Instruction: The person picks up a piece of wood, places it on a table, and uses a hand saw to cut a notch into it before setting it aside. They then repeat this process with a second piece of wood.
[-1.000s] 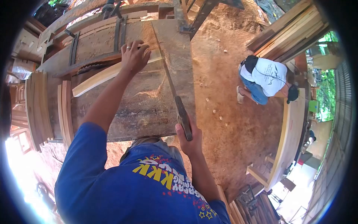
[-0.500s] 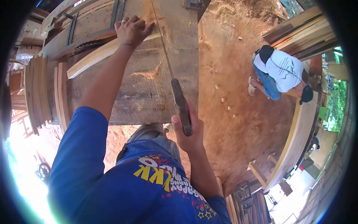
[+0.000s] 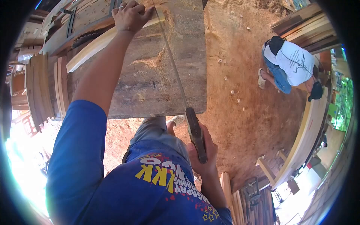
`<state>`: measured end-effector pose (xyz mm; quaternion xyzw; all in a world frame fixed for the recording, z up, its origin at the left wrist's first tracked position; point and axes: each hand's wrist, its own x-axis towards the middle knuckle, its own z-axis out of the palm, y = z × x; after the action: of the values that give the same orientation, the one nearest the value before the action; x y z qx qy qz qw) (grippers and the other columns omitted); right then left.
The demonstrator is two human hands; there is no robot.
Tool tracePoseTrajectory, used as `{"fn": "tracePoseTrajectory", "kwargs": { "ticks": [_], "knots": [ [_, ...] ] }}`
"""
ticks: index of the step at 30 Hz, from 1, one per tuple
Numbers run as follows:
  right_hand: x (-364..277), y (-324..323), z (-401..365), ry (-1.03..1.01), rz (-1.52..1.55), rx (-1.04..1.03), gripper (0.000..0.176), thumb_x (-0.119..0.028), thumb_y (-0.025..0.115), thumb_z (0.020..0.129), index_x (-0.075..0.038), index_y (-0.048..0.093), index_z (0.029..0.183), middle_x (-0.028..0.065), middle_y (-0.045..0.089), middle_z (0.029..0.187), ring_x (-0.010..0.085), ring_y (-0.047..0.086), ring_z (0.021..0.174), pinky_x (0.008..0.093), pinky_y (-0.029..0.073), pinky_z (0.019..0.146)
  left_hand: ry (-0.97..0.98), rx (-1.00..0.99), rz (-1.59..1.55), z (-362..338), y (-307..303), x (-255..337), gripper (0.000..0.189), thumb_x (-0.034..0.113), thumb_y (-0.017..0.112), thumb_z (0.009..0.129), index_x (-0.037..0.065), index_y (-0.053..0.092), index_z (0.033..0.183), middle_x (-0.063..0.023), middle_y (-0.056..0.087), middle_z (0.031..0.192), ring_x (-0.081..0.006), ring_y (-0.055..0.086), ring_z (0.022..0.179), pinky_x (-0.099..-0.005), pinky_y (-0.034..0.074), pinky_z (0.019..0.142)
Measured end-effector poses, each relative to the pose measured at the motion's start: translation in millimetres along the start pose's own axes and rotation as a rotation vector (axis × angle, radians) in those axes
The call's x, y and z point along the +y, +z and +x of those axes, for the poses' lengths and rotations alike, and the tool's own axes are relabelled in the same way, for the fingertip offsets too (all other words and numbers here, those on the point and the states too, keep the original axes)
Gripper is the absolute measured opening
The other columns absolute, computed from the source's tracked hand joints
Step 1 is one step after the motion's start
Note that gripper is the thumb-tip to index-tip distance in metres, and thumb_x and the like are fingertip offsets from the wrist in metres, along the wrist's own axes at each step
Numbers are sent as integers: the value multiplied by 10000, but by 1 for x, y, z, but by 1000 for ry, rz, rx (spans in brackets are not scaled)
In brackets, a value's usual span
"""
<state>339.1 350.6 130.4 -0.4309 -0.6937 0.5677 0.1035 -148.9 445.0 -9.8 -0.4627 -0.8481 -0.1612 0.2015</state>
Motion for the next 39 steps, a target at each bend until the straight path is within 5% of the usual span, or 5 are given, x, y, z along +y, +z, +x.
{"fn": "tracePoseTrajectory", "kwargs": {
  "ticks": [3, 10, 19, 28, 39],
  "knots": [
    [-12, 11, 22, 12, 33, -3, 655, -250, 740, 1015, 18, 497, 1562, 84, 714, 955, 122, 668, 846, 298, 545, 749, 41, 43, 103, -5, 15, -10, 435, 663, 720, 938, 264, 816, 795, 63, 749, 1036, -287, 687, 1198, -546, 411, 969],
    [-42, 44, 108, -45, 32, 12, 498, -109, 633, 1053, -21, 531, 1533, 49, 681, 905, 70, 639, 810, 274, 510, 694, 19, 31, 124, -4, 18, -9, 446, 676, 732, 925, 262, 813, 784, 61, 752, 1056, -301, 680, 1231, -554, 405, 952],
    [-28, 6, 10, 52, -7, -13, 550, -123, 672, 1013, 6, 526, 1528, 53, 680, 885, 93, 636, 812, 284, 527, 728, 20, 1, 84, -2, 10, -7, 451, 671, 744, 916, 254, 795, 752, 48, 755, 1032, -308, 679, 1200, -552, 409, 952],
    [-53, 64, 152, -94, 29, 52, 518, -173, 691, 1052, -38, 530, 1525, 71, 706, 881, 147, 705, 736, 303, 564, 692, 7, 21, 105, -3, 16, -9, 426, 667, 760, 896, 268, 784, 748, 74, 745, 1004, -258, 688, 1170, -548, 409, 945],
    [-50, 15, 21, 56, -33, -36, 529, -122, 636, 1040, 11, 500, 1534, 94, 719, 923, 121, 700, 849, 318, 579, 809, 6, -5, 109, -4, 11, -6, 423, 656, 763, 912, 266, 781, 751, 73, 729, 1015, -257, 682, 1180, -529, 403, 941]
  ]
}}
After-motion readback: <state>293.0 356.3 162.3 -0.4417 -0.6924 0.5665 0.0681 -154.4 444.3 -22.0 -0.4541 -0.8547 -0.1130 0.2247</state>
